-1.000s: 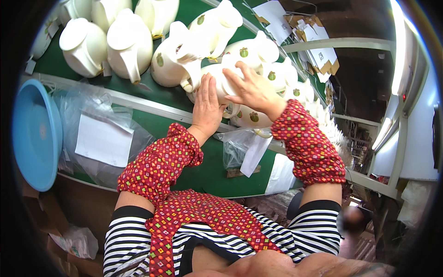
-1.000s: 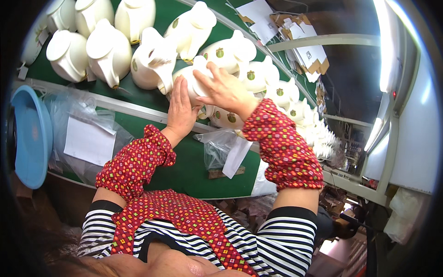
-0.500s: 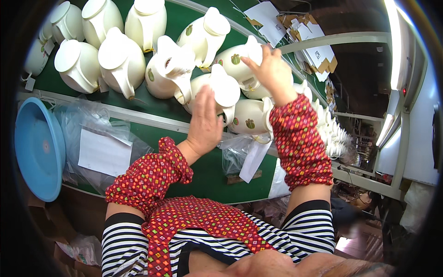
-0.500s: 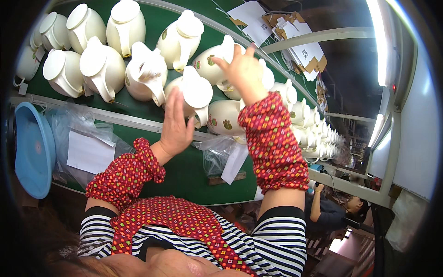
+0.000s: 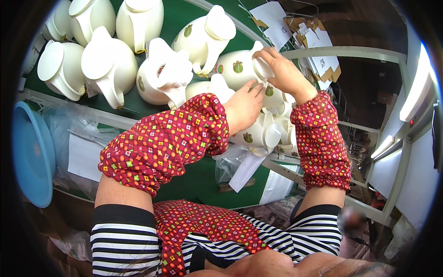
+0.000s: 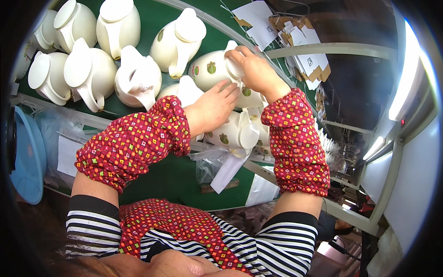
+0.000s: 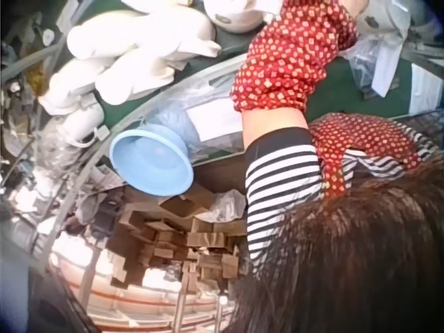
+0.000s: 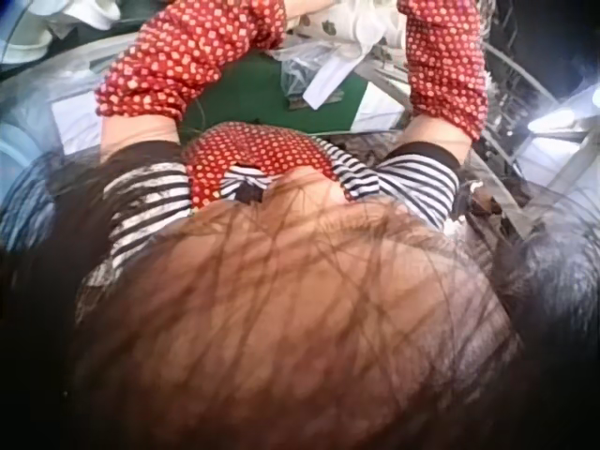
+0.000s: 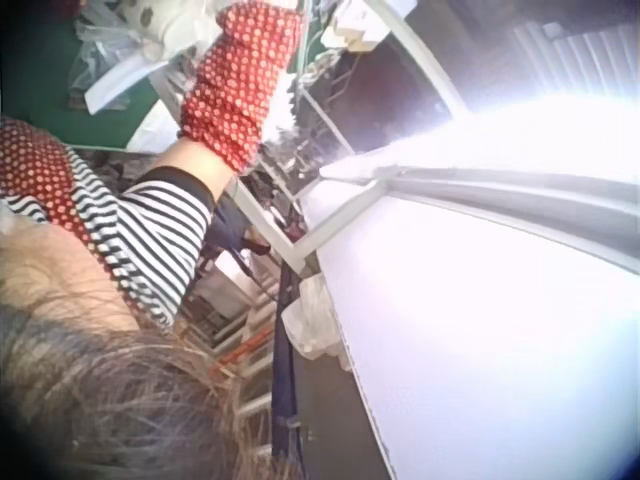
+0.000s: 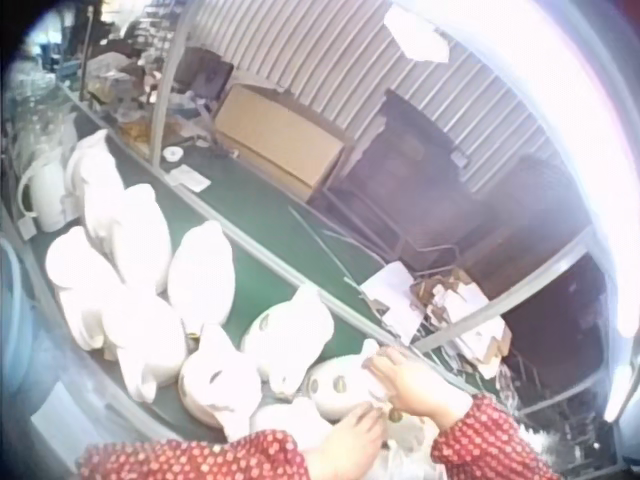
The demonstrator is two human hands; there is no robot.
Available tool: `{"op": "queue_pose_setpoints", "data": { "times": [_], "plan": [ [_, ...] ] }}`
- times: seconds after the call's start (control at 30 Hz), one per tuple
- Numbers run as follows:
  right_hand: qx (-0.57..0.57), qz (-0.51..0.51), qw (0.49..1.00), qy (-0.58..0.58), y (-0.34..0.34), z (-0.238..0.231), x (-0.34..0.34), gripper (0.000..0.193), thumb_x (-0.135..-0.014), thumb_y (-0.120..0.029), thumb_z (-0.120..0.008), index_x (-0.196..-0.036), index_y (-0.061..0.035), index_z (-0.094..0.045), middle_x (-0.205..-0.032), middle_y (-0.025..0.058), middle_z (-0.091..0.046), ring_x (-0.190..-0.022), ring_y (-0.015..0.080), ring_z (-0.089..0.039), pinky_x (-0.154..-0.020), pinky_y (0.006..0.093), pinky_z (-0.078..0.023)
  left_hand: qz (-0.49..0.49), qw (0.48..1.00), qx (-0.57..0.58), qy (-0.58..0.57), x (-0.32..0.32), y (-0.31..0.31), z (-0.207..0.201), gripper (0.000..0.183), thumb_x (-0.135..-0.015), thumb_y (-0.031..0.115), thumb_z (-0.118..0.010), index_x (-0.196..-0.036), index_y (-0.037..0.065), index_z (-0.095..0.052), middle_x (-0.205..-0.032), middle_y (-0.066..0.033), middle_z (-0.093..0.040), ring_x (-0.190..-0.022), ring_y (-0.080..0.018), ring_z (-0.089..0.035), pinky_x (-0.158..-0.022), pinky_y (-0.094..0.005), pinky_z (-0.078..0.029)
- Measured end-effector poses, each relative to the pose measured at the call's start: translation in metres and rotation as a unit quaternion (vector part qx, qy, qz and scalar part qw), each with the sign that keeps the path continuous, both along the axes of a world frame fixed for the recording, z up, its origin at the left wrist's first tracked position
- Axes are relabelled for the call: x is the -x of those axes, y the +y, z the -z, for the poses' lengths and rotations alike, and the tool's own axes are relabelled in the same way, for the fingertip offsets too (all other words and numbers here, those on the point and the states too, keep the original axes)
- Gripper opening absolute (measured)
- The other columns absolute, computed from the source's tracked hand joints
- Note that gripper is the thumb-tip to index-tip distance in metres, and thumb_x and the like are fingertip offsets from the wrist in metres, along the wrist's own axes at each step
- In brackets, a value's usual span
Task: The person assembles white plastic pitchers by attaching lids and applying decorative stickers. They repeatedly pick up pitchers, secure the lids, and place stickers on the body before setting them aside.
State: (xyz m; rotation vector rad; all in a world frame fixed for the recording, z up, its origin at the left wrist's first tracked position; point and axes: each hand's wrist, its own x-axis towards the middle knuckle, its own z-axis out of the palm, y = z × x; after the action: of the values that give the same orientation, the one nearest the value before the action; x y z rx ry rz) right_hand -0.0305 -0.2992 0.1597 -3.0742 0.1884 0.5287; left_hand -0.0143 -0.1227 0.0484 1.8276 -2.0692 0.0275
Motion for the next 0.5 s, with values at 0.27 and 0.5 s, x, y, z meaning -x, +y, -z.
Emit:
{"op": "queue_pose_setpoints", "data": {
  "times": [0.27,0.5],
  "plan": [
    [0.028,0.032,0.998,0.046,0.002,-0.007,-0.006,0.063,-0.084,-0.016,-0.079,-0.140,-0.0100,-0.051,-0.138,0.0308,-0.056,-0.117,0.0463,-0.065,-0.098,0.0491,-0.056,0.046,0.993,-0.102,-0.027,-0.009,0.006,-0.018,0.056,-0.094,0.034,-0.065,-0.138,0.000,-0.066,-0.164,-0.0213,-0.039,-0.156,-0.0342,-0.029,-0.123,-0.0591,-0.026],
    [0.182,0.209,0.958,0.071,0.017,0.009,-0.017,0.076,-0.088,-0.051,-0.076,-0.136,0.0024,-0.052,-0.101,0.0303,-0.072,-0.098,0.0448,-0.074,-0.087,0.0471,-0.060,0.048,0.994,-0.095,0.001,-0.007,0.002,-0.012,0.047,-0.095,0.026,-0.061,-0.133,0.000,-0.069,-0.164,-0.0226,-0.039,-0.156,-0.0342,-0.030,-0.120,-0.0590,-0.032]
  ]
}}
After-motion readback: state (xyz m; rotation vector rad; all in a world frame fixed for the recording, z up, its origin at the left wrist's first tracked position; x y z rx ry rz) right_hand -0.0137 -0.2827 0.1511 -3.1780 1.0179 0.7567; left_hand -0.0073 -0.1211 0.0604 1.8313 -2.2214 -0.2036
